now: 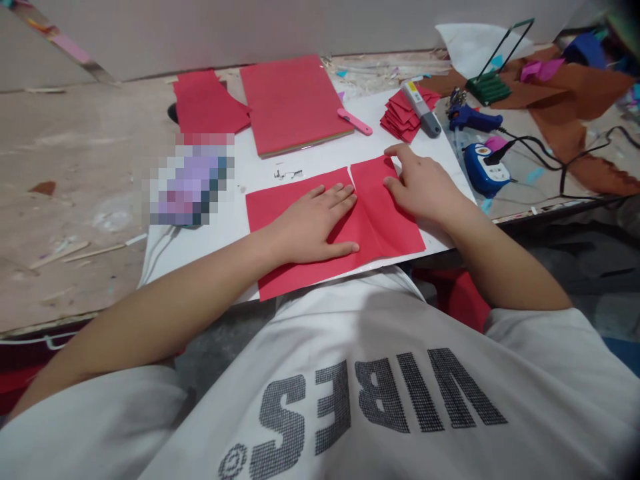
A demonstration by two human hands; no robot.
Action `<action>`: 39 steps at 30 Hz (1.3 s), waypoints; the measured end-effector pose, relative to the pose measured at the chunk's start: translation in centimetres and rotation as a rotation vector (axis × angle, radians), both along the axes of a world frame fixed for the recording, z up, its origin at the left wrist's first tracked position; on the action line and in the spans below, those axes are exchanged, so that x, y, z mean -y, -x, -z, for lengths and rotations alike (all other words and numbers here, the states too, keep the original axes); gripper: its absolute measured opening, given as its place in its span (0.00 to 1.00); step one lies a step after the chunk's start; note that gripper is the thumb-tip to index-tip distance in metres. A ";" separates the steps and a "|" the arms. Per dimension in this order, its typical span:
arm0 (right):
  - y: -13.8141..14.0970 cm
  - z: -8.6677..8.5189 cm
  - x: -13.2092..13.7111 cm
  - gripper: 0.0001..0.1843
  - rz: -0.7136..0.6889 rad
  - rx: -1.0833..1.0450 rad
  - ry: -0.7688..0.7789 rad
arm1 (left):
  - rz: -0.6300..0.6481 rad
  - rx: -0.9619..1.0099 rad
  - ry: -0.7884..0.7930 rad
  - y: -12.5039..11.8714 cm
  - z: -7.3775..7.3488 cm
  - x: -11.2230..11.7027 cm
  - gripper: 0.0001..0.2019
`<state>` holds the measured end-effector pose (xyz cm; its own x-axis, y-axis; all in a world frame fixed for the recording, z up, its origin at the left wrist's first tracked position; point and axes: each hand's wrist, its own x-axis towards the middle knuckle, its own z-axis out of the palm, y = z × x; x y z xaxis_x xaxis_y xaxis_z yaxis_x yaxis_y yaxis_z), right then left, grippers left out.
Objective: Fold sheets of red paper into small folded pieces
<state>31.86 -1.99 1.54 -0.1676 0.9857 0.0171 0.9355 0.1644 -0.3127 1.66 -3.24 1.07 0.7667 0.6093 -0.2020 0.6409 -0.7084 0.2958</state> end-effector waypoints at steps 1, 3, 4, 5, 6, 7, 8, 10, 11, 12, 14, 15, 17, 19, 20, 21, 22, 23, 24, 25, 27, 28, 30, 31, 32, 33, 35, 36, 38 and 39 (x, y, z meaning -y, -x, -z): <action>0.0 -0.1 0.3 0.38 0.002 -0.005 0.009 | -0.003 -0.011 -0.004 -0.1 -0.1 0.1 0.58; 0.0 -0.1 0.8 0.36 0.003 -0.012 0.020 | -0.006 -0.035 -0.011 -0.2 -0.4 0.4 0.55; 0.0 0.0 0.9 0.36 0.001 -0.015 0.021 | -0.007 -0.047 -0.014 -0.2 -0.5 0.5 0.54; 0.0 0.1 0.9 0.35 -0.003 -0.019 0.019 | -0.007 -0.056 -0.018 -0.2 -0.6 0.6 0.53; -0.1 0.2 0.9 0.35 -0.007 -0.027 0.013 | -0.006 -0.062 -0.025 -0.2 -0.7 0.7 0.53; -0.2 0.3 0.9 0.34 -0.013 -0.041 0.004 | -0.002 -0.063 -0.035 -0.2 -0.6 0.7 0.52; -0.4 0.4 0.9 0.34 -0.020 -0.060 -0.009 | 0.009 -0.059 -0.047 -0.2 -0.6 0.7 0.51; -0.7 0.7 0.9 0.33 -0.039 -0.110 -0.035 | 0.062 -0.026 -0.074 0.0 -0.3 0.6 0.46; -0.9 0.7 1.0 0.33 -0.050 -0.133 -0.042 | 0.098 0.001 -0.087 0.2 -0.1 0.6 0.43; -1.1 0.8 1.1 0.32 -0.060 -0.152 -0.044 | 0.136 0.031 -0.098 0.3 0.2 0.5 0.39; -1.3 0.8 1.3 0.30 -0.064 -0.171 -0.035 | 0.192 0.091 -0.117 0.6 0.7 0.4 0.35; -1.4 0.9 1.4 0.29 -0.059 -0.172 -0.027 | 0.207 0.115 -0.125 0.7 0.9 0.4 0.34; -1.4 0.8 1.5 0.28 -0.047 -0.172 -0.014 | 0.218 0.142 -0.137 0.8 1.2 0.4 0.32; -1.4 0.8 1.6 0.28 -0.047 -0.175 -0.006 | 0.222 0.147 -0.145 0.8 1.2 0.5 0.32; -1.4 0.9 1.6 0.28 -0.054 -0.180 -0.005 | 0.225 0.146 -0.148 0.8 1.2 0.6 0.32; -1.4 0.9 1.6 0.28 -0.062 -0.186 -0.006 | 0.228 0.145 -0.151 0.8 1.2 0.6 0.31; -1.5 0.9 1.6 0.28 -0.069 -0.193 -0.009 | 0.230 0.144 -0.152 0.7 1.2 0.7 0.31; -1.5 1.0 1.6 0.28 -0.074 -0.200 -0.012 | 0.232 0.142 -0.153 0.7 1.2 0.7 0.31; -1.5 1.0 1.7 0.27 -0.077 -0.206 -0.015 | 0.231 0.138 -0.152 0.6 1.1 0.7 0.31; -1.6 1.1 1.7 0.27 -0.077 -0.210 -0.016 | 0.232 0.134 -0.150 0.6 1.1 0.8 0.31; -1.6 1.2 1.8 0.27 -0.072 -0.210 -0.019 | 0.230 0.124 -0.147 0.6 1.0 0.8 0.31; -1.6 1.2 1.9 0.27 -0.069 -0.211 -0.024 | 0.231 0.123 -0.148 0.6 1.0 0.8 0.31; -1.7 1.2 2.1 0.28 -0.063 -0.220 -0.042 | 0.233 0.126 -0.152 0.6 0.9 0.9 0.31; -1.7 1.1 2.2 0.28 -0.058 -0.227 -0.047 | 0.235 0.128 -0.157 0.6 0.8 1.0 0.31; -1.7 1.0 2.4 0.28 -0.052 -0.236 -0.047 | 0.238 0.131 -0.165 0.6 0.8 1.0 0.32; -1.8 0.8 2.6 0.28 -0.045 -0.243 -0.040 | 0.244 0.132 -0.176 0.6 0.8 1.0 0.32; -1.9 0.7 3.0 0.28 -0.034 -0.249 -0.013 | 0.269 0.139 -0.205 0.7 0.9 1.0 0.32; -2.0 0.7 3.2 0.29 -0.032 -0.252 -0.002 | 0.288 0.147 -0.220 0.7 1.0 1.0 0.31; -2.2 0.7 3.6 0.29 -0.035 -0.264 0.008 | 0.323 0.164 -0.243 0.8 1.3 1.0 0.30; -2.3 0.8 3.7 0.29 -0.039 -0.273 0.009 | 0.336 0.166 -0.250 0.9 1.5 0.9 0.30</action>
